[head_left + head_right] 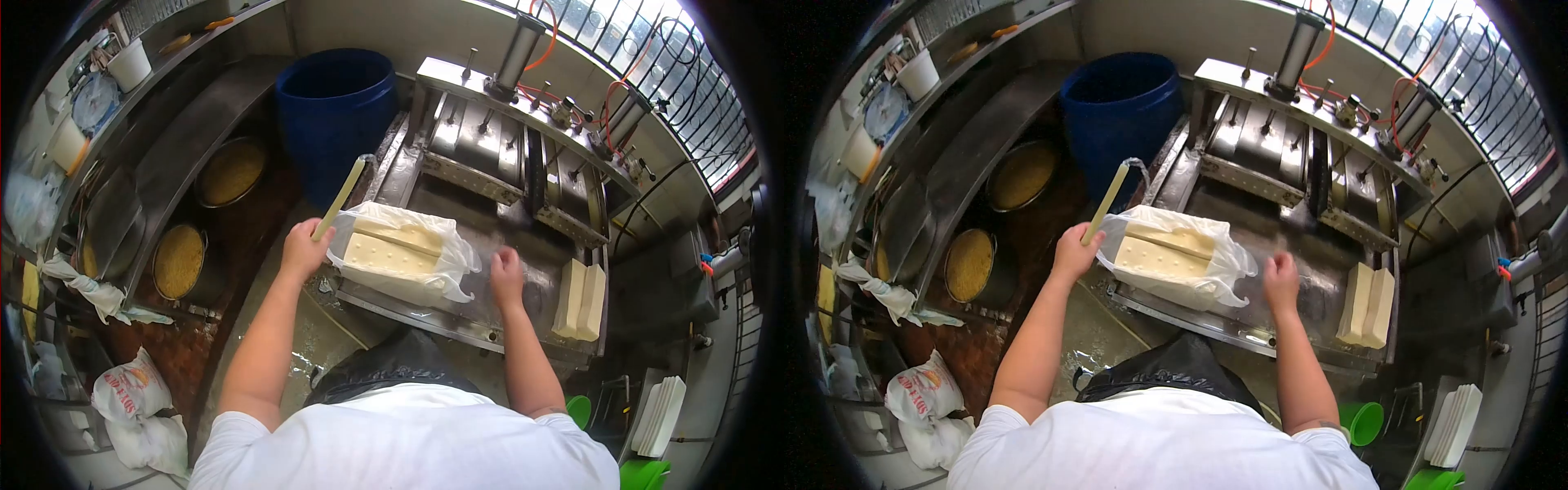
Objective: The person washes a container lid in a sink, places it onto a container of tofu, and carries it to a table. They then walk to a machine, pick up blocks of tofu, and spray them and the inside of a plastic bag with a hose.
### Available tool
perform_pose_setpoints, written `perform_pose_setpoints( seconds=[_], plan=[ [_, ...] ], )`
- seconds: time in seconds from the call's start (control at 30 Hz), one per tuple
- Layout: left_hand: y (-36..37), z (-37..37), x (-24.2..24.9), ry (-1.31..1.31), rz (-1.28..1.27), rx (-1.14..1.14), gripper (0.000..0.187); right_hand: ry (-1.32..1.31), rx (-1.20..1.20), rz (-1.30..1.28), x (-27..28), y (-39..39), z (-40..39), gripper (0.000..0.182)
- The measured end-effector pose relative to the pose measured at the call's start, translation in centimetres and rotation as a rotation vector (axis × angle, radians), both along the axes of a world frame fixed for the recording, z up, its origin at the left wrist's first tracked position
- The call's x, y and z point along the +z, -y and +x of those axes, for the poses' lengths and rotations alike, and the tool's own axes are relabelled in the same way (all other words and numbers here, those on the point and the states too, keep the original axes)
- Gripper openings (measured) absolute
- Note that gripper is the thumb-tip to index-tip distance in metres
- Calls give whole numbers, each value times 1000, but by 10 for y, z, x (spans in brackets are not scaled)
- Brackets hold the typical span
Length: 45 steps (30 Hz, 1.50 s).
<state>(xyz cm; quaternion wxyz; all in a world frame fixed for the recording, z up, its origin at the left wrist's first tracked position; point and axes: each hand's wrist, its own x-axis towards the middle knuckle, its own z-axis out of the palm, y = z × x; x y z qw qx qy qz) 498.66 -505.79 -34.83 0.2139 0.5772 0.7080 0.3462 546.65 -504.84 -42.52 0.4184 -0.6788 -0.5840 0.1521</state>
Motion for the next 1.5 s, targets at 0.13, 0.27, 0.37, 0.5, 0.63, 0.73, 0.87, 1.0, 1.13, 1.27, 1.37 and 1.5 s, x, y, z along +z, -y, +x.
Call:
perform_pose_setpoints(
  seconds=[0.13,0.27,0.37,0.5,0.63,0.73,0.87,1.0,1.13,1.27,1.37,1.5],
  plan=[
    [-24,21,5,-153,188,-109,58,225,367,246,83,-25,-88,41],
    [-43,44,21,-30,-170,-249,37,649,450,18,97,-43,-140,27],
    [-53,47,18,-175,-64,-147,22,607,458,-127,94,-64,-141,21],
    [-79,34,9,-237,16,29,23,290,207,-1,80,-91,-97,21],
    [-99,20,-13,-213,-15,138,27,410,0,-155,47,-90,19,26],
    [-99,17,-35,-285,-125,88,29,490,158,-508,27,-43,48,27],
    [-77,9,-38,-291,-214,41,34,530,389,-769,7,-48,48,34],
    [-38,4,-13,-302,-288,101,43,203,321,-294,54,-80,-20,45],
    [17,27,-7,-31,-387,51,54,63,491,-192,55,-120,-85,55],
    [61,64,-28,72,-422,-109,57,-27,650,-448,42,-125,-108,60],
    [76,95,-27,114,-433,-174,67,-66,542,-549,52,-107,-104,45],
    [67,107,-34,3,-318,-93,60,-139,403,-520,30,-47,-94,44]
  ],
)
